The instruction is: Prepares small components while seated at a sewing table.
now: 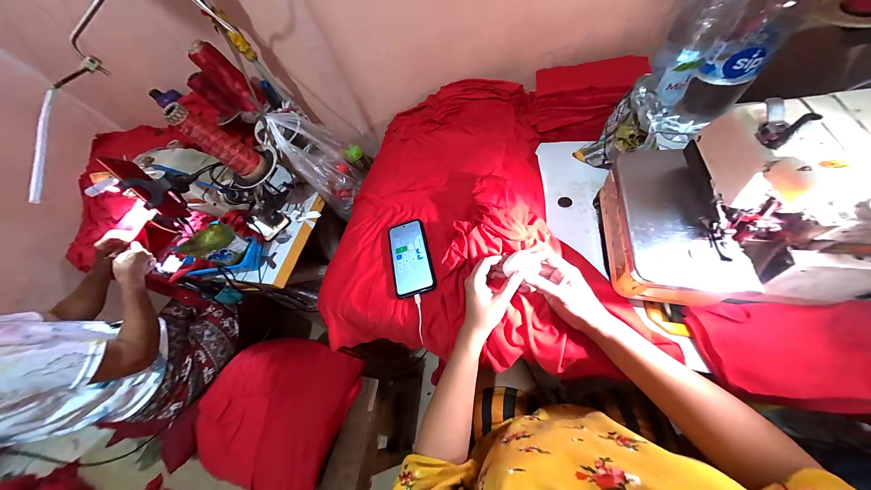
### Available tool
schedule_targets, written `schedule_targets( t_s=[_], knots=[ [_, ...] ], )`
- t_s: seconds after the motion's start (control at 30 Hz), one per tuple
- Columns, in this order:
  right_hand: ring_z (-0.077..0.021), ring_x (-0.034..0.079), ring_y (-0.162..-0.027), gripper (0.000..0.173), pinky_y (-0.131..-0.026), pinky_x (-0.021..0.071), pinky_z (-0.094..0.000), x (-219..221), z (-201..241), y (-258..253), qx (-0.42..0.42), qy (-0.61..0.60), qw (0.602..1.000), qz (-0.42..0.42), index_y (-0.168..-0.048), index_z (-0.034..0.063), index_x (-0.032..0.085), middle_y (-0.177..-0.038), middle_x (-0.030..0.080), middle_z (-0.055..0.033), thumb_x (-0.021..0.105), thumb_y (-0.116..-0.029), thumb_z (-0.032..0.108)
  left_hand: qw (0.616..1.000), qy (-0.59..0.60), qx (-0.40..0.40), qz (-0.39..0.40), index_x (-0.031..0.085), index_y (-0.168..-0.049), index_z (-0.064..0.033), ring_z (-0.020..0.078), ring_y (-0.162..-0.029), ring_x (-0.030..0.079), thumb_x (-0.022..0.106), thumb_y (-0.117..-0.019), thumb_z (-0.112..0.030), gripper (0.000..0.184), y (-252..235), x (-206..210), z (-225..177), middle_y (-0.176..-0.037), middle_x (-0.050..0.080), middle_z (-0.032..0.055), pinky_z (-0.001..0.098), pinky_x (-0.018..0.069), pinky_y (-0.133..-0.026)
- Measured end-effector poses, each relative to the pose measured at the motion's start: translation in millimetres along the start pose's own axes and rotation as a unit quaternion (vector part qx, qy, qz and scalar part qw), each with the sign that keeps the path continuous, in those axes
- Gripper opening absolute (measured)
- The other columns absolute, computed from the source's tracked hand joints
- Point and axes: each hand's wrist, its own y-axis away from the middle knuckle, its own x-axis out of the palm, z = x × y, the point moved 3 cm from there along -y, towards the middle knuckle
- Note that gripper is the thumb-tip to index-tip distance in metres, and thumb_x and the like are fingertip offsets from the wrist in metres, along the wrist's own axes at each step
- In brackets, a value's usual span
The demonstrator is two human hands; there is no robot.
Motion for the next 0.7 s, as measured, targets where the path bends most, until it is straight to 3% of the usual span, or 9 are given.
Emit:
schedule_targets(
  t_s=[0.37,0.43,0.5,0.57,0.63,0.7],
  knots=[
    [-0.0125,0.074,-0.091,0.026,-0.086,0.0617,-0.0321,-0.6,-0.8,0.0,-0.001,0.000,1.000,0.009,-0.121,0.0033,0.055,-0.103,0.075,-0.0002,0.059,-0.0961,-0.001,1.000,-0.003,0.006,-0.001,0.065,-0.109,0.0149,0.0080,-0.084,0.070,0.072,-0.0877,-0.007,0.032,-0.2,1.1,0.9,-0.096,0.071,0.0162,0.0225,0.0581,-0.081],
    [-0.0125,0.073,-0.090,0.023,-0.085,0.0615,-0.0322,-1.7,-1.9,0.1,-0.001,0.006,1.000,0.010,-0.119,0.0042,0.055,-0.102,0.074,-0.0002,0.060,-0.0965,0.001,0.999,0.008,0.039,-0.032,0.064,-0.112,0.0148,0.0111,-0.089,0.070,0.070,-0.0887,-0.005,0.031,1.2,-1.2,-1.9,-0.101,0.071,0.0177,0.0258,0.0593,-0.084],
    [-0.0140,0.074,-0.090,0.024,-0.085,0.0622,-0.0332,-2.0,-2.3,0.2,0.001,0.010,1.000,0.002,-0.120,0.0021,0.055,-0.102,0.074,-0.0019,0.059,-0.0962,0.000,0.992,0.005,0.085,-0.098,0.062,-0.116,0.0129,0.0151,-0.103,0.068,0.063,-0.0932,-0.005,0.029,7.9,-16.8,-12.0,-0.111,0.068,0.0173,0.0321,0.0579,-0.093],
    [-0.0137,0.074,-0.090,0.025,-0.085,0.0623,-0.0328,-1.4,-0.9,-0.4,0.005,0.019,1.000,-0.003,-0.121,0.0015,0.055,-0.102,0.074,-0.0016,0.058,-0.0961,0.000,0.979,-0.053,0.102,-0.170,0.058,-0.125,0.0066,0.0091,-0.115,0.064,0.052,-0.1031,-0.025,0.039,19.7,-49.9,-22.2,-0.120,0.068,0.0083,0.0303,0.0527,-0.101],
    [-0.0131,0.073,-0.091,0.025,-0.085,0.0619,-0.0320,-0.9,-0.2,0.1,0.006,0.020,1.000,0.002,-0.121,0.0016,0.055,-0.102,0.074,-0.0010,0.058,-0.0965,0.002,0.953,-0.142,0.110,-0.244,0.051,-0.131,0.0007,0.0045,-0.123,0.058,0.035,-0.1068,-0.055,0.063,34.1,-88.8,-15.2,-0.122,0.068,0.0020,0.0270,0.0450,-0.107],
    [-0.0126,0.073,-0.090,0.025,-0.085,0.0617,-0.0318,-0.5,-0.3,0.4,0.009,0.021,1.000,0.007,-0.121,0.0026,0.055,-0.102,0.074,-0.0004,0.059,-0.0967,0.002,0.932,-0.194,0.116,-0.282,0.046,-0.133,0.0095,0.0142,-0.129,0.054,0.026,-0.1043,-0.065,0.082,47.6,-119.8,1.6,-0.124,0.064,0.0157,0.0313,0.0388,-0.113]
  ],
)
